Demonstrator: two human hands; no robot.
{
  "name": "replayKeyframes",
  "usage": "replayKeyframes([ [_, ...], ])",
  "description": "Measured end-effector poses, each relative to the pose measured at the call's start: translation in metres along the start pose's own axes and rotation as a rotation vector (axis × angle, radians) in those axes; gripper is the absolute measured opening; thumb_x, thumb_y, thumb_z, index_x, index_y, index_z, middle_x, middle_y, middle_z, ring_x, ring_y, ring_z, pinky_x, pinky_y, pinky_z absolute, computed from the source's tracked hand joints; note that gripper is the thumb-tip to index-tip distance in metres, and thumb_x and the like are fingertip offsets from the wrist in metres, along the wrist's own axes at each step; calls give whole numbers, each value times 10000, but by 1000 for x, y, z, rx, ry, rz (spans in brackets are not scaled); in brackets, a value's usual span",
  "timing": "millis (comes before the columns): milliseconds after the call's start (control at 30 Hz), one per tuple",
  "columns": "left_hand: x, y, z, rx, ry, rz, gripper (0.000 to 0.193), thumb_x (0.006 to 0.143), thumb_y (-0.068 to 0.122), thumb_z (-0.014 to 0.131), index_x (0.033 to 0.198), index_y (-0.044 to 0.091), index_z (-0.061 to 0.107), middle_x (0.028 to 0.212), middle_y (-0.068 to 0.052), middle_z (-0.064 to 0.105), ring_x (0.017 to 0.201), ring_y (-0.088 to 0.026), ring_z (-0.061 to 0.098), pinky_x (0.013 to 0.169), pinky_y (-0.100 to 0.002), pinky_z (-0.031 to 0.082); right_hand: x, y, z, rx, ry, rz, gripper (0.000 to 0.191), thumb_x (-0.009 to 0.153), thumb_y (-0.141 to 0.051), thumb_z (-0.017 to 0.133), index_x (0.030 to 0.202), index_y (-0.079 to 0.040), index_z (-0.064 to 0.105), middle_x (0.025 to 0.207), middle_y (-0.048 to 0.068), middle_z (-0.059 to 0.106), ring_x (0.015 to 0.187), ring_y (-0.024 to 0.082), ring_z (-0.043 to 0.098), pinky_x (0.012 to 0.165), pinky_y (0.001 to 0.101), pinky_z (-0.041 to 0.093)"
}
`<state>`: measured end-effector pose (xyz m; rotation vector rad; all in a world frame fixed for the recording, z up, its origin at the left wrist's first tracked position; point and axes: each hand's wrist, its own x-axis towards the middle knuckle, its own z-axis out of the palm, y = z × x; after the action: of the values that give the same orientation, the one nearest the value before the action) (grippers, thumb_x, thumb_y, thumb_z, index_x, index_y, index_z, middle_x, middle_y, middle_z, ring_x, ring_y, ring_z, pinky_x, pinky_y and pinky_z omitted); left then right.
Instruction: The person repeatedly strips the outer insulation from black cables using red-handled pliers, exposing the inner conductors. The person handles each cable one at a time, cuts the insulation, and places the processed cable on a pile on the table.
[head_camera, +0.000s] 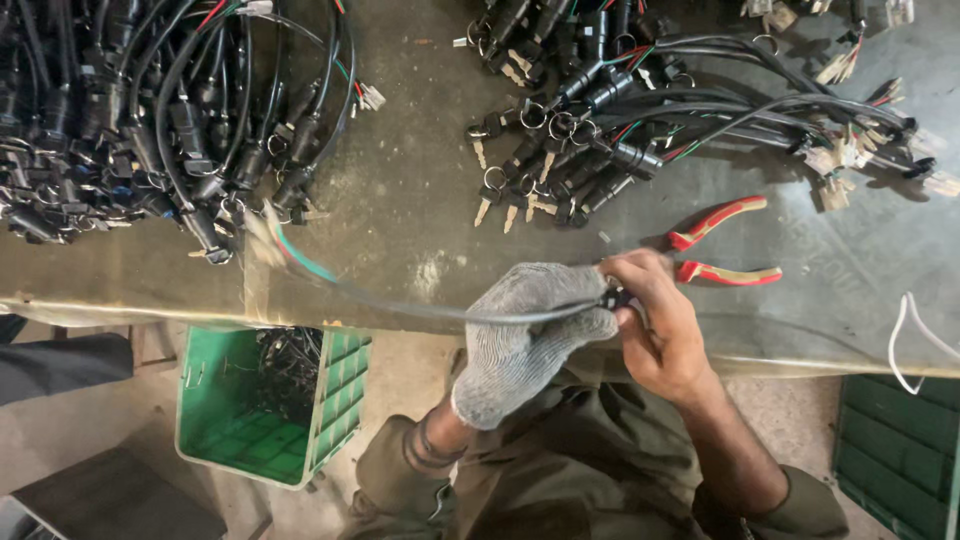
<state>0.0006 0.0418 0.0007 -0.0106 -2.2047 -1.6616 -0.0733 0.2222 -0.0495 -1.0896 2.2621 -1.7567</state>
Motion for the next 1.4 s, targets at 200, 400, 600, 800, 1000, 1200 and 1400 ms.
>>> replayKeyframes([
  [200, -4, -4, 6, -97, 70, -281, 533, 791, 151, 913, 1238, 54, 638, 1034, -25, 790, 975, -138, 764, 921, -284, 616, -5, -8, -1, -41, -18, -1, 430, 847, 60, 616, 1273, 19, 571, 1058, 175, 637, 896, 303, 636, 818, 333, 518],
  [400, -2, -7, 1, -18, 15, -65, 409, 873, 100, 887, 1231, 62, 692, 1157, -74, 774, 1024, -188, 769, 908, -316, 626, -14, 4, 13, 36, 20, 106, 383, 1020, -202, 600, 1304, 47, 538, 1053, 141, 624, 866, 209, 603, 798, 304, 500],
  [600, -6, -1, -4, 285, -98, 161, 515, 1010, 82, 684, 1476, -22, 491, 1260, -112, 704, 1107, -321, 684, 991, -438, 518, -21, 9, 18, 444, 9, 480, 479, 1048, -349, 565, 1367, 9, 547, 891, -39, 542, 754, 52, 462, 666, 224, 390],
  [800, -7, 0, 7, 387, -112, 149, 587, 987, 98, 726, 1506, -3, 468, 1197, -90, 711, 1091, -305, 684, 998, -437, 492, -17, 17, 20, 487, 35, 414, 329, 1085, -301, 545, 1189, 3, 614, 895, -68, 511, 815, 23, 418, 697, 214, 348],
  [1000, 10, 3, -3, 243, -39, 53, 641, 833, 271, 840, 1383, 95, 562, 1391, -160, 603, 1273, -339, 588, 1087, -424, 475, -22, 17, 23, 494, 33, 487, 305, 1033, -280, 557, 1061, 8, 654, 758, -81, 466, 655, 21, 356, 578, 222, 278],
  [1200, 14, -17, -11, -67, -275, -5, 511, 958, 211, 795, 1426, 122, 609, 1441, -80, 637, 1364, -268, 608, 1162, -353, 506, -20, 14, 25, 465, -24, 478, 358, 1008, -324, 547, 1062, 3, 680, 700, -72, 496, 594, 17, 425, 533, 221, 340],
  [1400, 5, -23, -7, -259, -258, -109, 506, 912, 154, 821, 1366, 87, 608, 1431, -98, 640, 1329, -264, 628, 1165, -377, 493, -24, 15, 22, 524, -61, 528, 424, 987, -383, 540, 1076, 11, 669, 690, -59, 517, 543, 21, 423, 500, 225, 328],
])
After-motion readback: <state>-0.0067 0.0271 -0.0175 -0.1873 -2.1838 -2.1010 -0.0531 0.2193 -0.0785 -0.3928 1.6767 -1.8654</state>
